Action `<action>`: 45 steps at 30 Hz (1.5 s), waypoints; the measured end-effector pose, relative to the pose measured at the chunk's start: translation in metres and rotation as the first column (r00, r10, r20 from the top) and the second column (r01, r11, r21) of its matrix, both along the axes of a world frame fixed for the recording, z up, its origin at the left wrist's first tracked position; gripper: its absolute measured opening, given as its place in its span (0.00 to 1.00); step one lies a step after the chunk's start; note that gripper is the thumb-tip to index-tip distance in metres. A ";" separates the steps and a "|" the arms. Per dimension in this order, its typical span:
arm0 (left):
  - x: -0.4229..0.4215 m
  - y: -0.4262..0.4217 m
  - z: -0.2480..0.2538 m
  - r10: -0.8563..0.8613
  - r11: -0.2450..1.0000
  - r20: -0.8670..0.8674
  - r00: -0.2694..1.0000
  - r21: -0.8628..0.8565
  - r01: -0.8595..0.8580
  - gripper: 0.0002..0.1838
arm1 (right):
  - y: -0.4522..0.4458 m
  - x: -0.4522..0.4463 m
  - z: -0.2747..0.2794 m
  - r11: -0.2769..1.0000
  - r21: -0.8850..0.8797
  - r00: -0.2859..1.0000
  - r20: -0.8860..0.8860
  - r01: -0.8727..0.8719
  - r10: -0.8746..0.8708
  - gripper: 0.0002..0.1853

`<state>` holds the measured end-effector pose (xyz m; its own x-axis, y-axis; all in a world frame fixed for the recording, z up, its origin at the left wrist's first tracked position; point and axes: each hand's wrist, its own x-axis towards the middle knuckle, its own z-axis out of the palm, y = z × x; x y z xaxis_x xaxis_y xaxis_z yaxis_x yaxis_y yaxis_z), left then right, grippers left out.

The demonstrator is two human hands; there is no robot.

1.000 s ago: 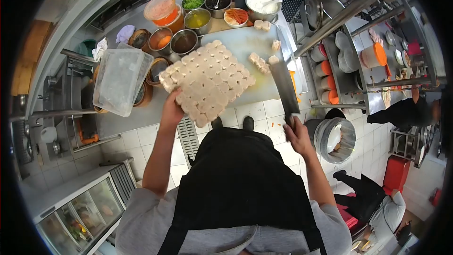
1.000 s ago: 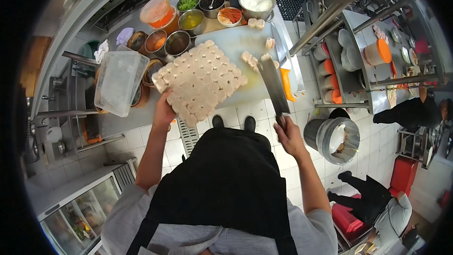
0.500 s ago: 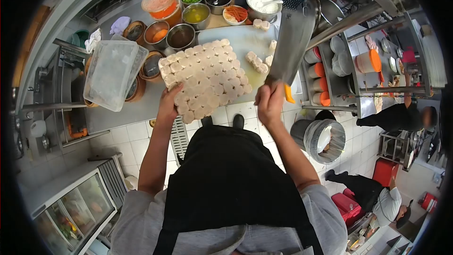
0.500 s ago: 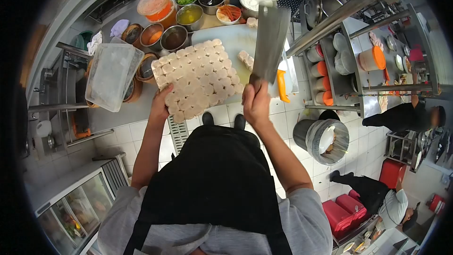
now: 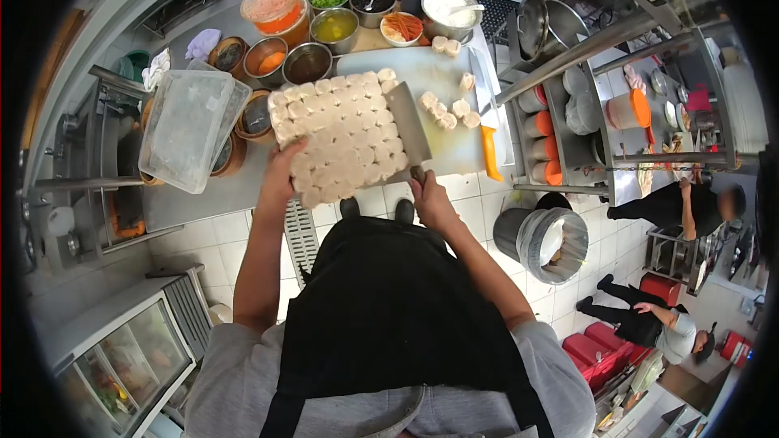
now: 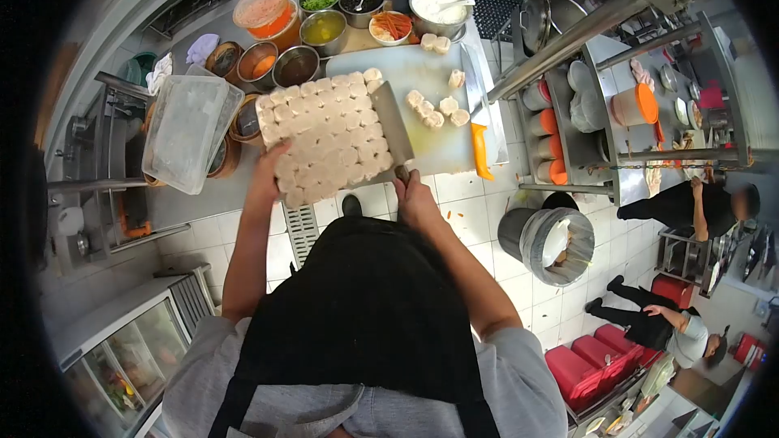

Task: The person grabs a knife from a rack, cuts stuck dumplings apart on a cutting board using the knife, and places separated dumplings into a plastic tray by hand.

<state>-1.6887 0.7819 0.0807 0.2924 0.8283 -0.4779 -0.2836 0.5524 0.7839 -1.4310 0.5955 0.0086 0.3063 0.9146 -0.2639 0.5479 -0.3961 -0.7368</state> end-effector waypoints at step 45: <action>0.014 -0.006 -0.034 -0.014 0.998 0.036 0.999 -0.063 0.017 0.25 | 0.009 0.001 0.061 0.998 0.046 0.999 0.003 0.033 -0.033 0.15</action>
